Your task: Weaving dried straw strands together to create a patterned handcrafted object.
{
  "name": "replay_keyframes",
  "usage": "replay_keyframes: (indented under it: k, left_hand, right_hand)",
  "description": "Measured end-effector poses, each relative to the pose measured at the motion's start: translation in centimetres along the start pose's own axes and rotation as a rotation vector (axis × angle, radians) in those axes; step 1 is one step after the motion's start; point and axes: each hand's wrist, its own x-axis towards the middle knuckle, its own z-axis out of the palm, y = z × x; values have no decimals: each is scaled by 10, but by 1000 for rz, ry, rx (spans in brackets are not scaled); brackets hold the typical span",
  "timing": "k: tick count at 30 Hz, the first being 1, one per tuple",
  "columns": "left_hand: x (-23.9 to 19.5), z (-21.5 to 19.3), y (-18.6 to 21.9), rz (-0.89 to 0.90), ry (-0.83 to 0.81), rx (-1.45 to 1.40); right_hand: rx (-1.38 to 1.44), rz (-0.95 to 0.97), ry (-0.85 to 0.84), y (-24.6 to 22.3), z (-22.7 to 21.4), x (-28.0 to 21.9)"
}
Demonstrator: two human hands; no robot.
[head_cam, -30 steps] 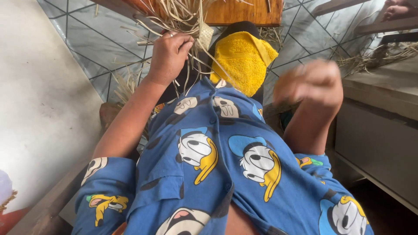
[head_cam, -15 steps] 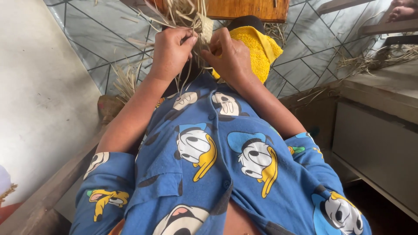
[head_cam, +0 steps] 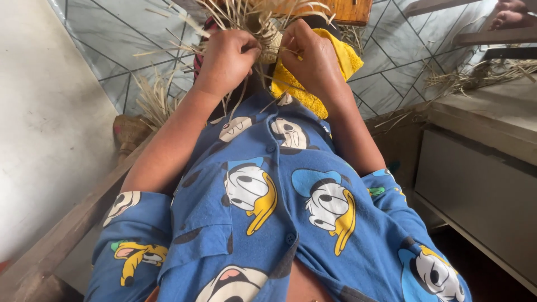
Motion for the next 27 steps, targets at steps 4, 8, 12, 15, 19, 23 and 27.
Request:
replay_keyframes:
  k: [4,8,12,15,19,23,27]
  left_hand:
    - [8,10,18,-116,-34,-150]
    - [17,45,16,-38,-97,-248]
    - [23,72,-9,-40,-185,-67]
    - [20,73,-10,106,-98,38]
    - [7,70,0,325,82,494]
    - [11,75,-11,391,60,442]
    - [10,73,-8,378,100,508]
  right_hand:
    - [-46,72,-13,4,-16,-9]
    - [-113,90,-15,19,-27,-21]
    - [-67,257,-30,31,-21,-24]
    - [174,322,-23,18,-12,-30]
    - [249,212,50,43,6,-33]
    - [103,123,60,58,11,-33]
    - [152,108,79,48,11,-32]
